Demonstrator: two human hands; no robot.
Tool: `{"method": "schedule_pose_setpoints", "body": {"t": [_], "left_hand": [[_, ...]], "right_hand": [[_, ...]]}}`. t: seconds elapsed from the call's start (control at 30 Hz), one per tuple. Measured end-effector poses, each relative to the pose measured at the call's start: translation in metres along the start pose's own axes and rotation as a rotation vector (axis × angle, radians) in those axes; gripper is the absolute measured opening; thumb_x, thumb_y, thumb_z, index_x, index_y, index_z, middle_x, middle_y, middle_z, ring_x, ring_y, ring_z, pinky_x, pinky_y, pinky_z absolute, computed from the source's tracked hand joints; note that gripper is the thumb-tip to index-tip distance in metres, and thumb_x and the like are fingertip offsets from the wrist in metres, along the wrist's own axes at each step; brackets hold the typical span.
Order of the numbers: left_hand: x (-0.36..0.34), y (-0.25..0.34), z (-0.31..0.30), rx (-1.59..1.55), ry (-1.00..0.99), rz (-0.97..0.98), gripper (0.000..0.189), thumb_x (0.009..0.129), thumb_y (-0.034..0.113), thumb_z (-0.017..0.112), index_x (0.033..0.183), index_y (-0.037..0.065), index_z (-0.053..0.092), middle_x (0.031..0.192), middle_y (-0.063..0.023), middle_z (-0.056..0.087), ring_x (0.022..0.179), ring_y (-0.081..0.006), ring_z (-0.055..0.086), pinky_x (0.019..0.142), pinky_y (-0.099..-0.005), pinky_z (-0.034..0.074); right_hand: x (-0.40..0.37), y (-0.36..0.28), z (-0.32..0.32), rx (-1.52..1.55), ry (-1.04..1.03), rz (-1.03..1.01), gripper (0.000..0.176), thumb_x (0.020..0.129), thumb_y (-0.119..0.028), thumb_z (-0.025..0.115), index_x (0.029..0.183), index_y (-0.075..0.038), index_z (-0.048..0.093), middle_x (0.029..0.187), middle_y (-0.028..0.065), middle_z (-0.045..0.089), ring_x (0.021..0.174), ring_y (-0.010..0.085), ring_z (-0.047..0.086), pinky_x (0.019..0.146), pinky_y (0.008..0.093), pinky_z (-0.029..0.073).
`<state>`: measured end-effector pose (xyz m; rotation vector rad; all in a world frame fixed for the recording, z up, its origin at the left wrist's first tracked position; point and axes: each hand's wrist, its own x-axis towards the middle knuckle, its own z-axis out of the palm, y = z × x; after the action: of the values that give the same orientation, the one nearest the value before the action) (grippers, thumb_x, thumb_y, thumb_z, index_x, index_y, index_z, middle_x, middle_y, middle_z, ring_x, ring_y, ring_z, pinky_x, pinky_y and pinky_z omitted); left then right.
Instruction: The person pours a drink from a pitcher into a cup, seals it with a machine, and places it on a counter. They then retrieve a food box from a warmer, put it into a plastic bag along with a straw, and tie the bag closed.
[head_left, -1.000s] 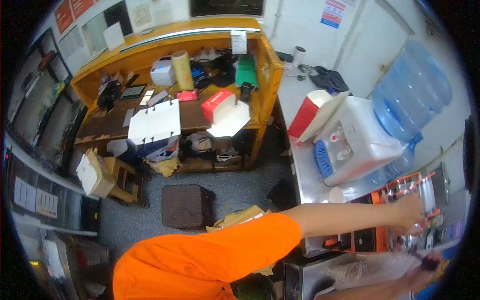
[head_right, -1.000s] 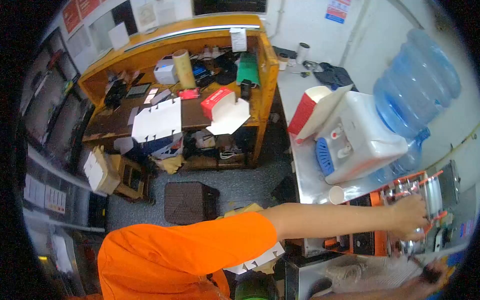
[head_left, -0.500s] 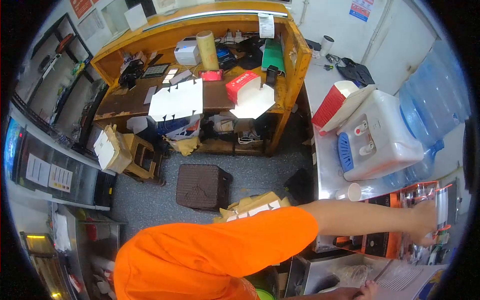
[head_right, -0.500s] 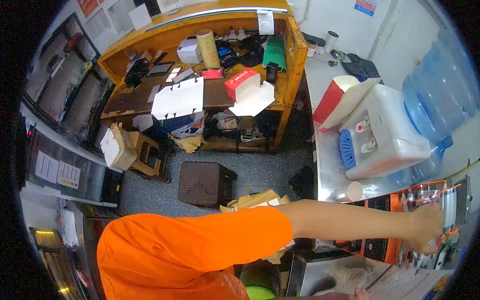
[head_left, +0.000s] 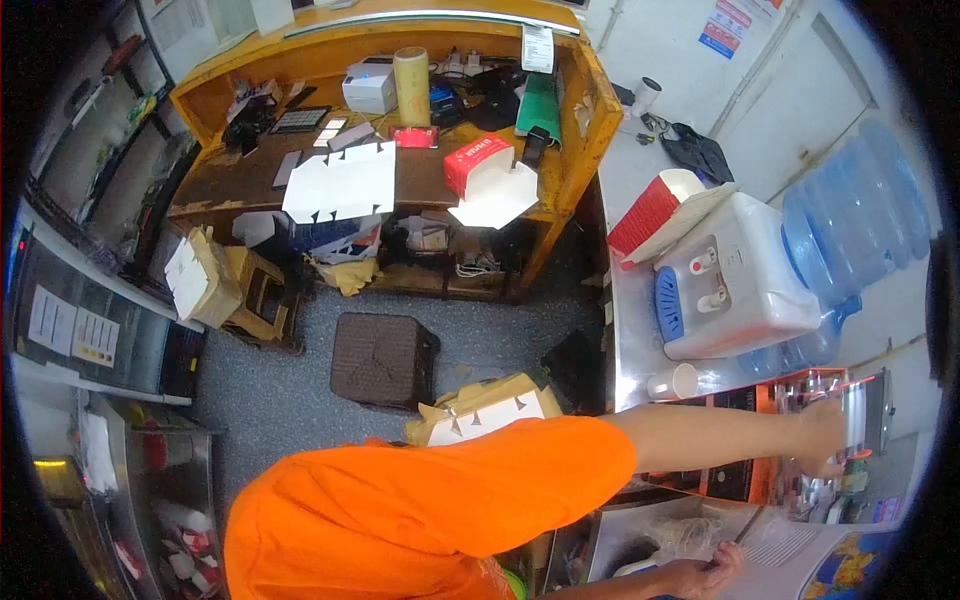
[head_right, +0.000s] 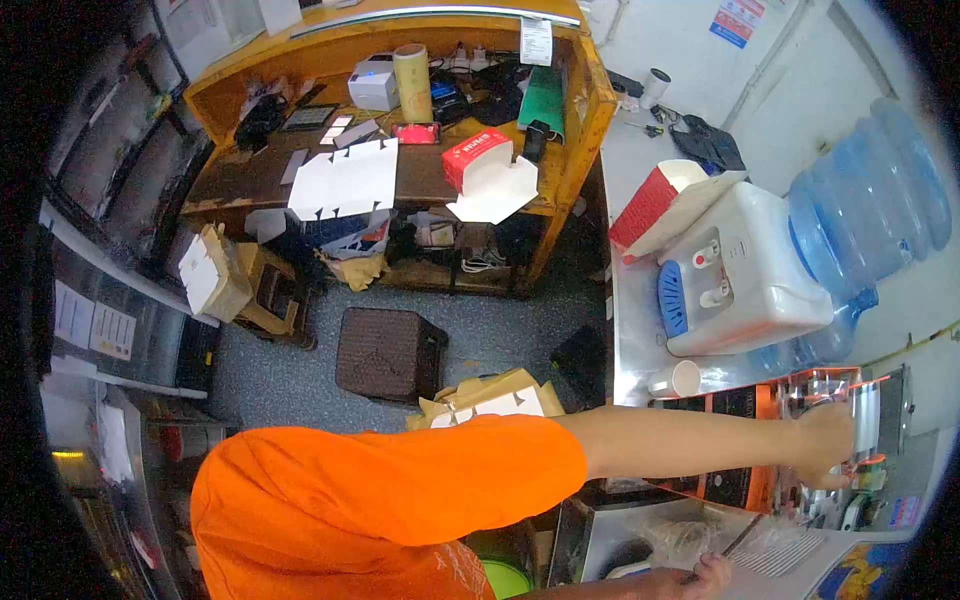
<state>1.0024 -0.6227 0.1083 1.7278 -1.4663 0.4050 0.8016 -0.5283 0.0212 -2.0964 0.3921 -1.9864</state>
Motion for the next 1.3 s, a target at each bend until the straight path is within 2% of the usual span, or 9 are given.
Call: {"method": "schedule_pose_setpoints", "body": {"t": [0.23,0.43,0.47,0.53,0.67,0.7,1.0,1.13,1.3], "left_hand": [[0.003,-0.004,0.007,-0.025,0.063,0.011,0.05,0.076,0.05,0.054,0.064,0.004,0.07,0.067,-0.0159,0.064,0.072,-0.0326,0.06,0.073,-0.0427,0.044],[0.005,-0.006,0.004,-0.028,-0.021,0.045,0.049,0.077,0.049,0.054,0.065,0.005,0.07,0.069,-0.0155,0.064,0.074,-0.0324,0.06,0.073,-0.0438,0.044],[0.004,-0.005,0.004,-0.028,-0.03,0.026,0.047,0.078,0.049,0.054,0.065,0.006,0.071,0.07,-0.0159,0.064,0.074,-0.0322,0.06,0.074,-0.0435,0.043],[-0.002,-0.003,-0.008,-0.143,-0.043,0.026,0.044,0.08,0.048,0.054,0.07,0.008,0.072,0.072,-0.0188,0.064,0.076,-0.0345,0.06,0.075,-0.0479,0.046],[-0.009,-0.001,-0.026,-0.188,0.191,-0.073,0.036,0.079,0.04,0.054,0.074,0.009,0.071,0.07,-0.0208,0.064,0.07,-0.0382,0.063,0.071,-0.0501,0.051],[-0.006,-0.002,-0.043,-0.209,-0.064,-0.14,0.041,0.082,0.041,0.054,0.074,0.005,0.071,0.074,-0.0219,0.065,0.074,-0.039,0.064,0.072,-0.0507,0.051],[0.006,-0.006,-0.018,-0.072,0.12,0.192,0.04,0.085,0.044,0.054,0.082,0.009,0.073,0.073,-0.0165,0.067,0.071,-0.0345,0.065,0.068,-0.0463,0.05],[0.009,-0.011,-0.012,-0.058,0.151,0.226,0.043,0.084,0.043,0.054,0.072,0.005,0.071,0.068,-0.0172,0.065,0.069,-0.0347,0.064,0.067,-0.0462,0.049],[0.006,-0.007,-0.016,-0.075,0.151,0.202,0.046,0.083,0.044,0.053,0.067,0.004,0.069,0.067,-0.0175,0.065,0.068,-0.0347,0.064,0.066,-0.0459,0.049]], "right_hand": [[0.061,0.069,-0.025,0.832,-0.117,0.542,0.045,0.097,-0.031,0.046,0.065,-0.002,0.056,0.064,0.0111,0.056,0.06,0.0229,0.056,0.063,0.0351,0.046],[0.067,0.034,0.004,0.504,0.132,0.173,0.042,0.097,-0.03,0.049,0.066,-0.002,0.057,0.063,0.01,0.054,0.06,0.0243,0.056,0.063,0.036,0.048],[0.052,0.052,-0.001,0.031,0.217,0.033,0.031,0.092,-0.028,0.058,0.077,-0.002,0.059,0.065,0.0094,0.056,0.058,0.0253,0.054,0.063,0.0426,0.048],[0.032,0.054,-0.007,0.432,0.032,0.072,0.023,0.078,-0.022,0.055,0.067,-0.001,0.052,0.073,0.0136,0.055,0.073,0.0241,0.054,0.076,0.0412,0.048],[-0.018,0.011,0.003,0.09,0.007,0.017,0.022,0.081,-0.015,0.048,0.065,-0.001,0.051,0.07,0.0142,0.056,0.07,0.0271,0.054,0.085,0.0529,0.046],[-0.02,0.011,0.007,0.223,0.055,0.114,0.021,0.078,-0.017,0.049,0.066,0.0,0.055,0.071,0.0142,0.058,0.071,0.0267,0.055,0.087,0.0542,0.045],[0.097,0.018,0.021,0.37,0.185,0.324,0.044,0.095,-0.025,0.043,0.056,-0.003,0.043,0.055,0.0061,0.046,0.051,0.0165,0.044,0.052,0.0295,0.034],[0.188,0.045,0.044,0.501,0.277,0.445,0.034,0.096,-0.029,0.048,0.074,-0.004,0.053,0.062,0.0064,0.054,0.057,0.0124,0.05,0.058,0.027,0.04],[0.225,0.144,0.053,0.499,0.217,0.569,0.038,0.096,-0.028,0.05,0.121,0.001,0.054,0.112,0.0107,0.062,0.106,0.0209,0.059,0.094,0.0338,0.042]]}}
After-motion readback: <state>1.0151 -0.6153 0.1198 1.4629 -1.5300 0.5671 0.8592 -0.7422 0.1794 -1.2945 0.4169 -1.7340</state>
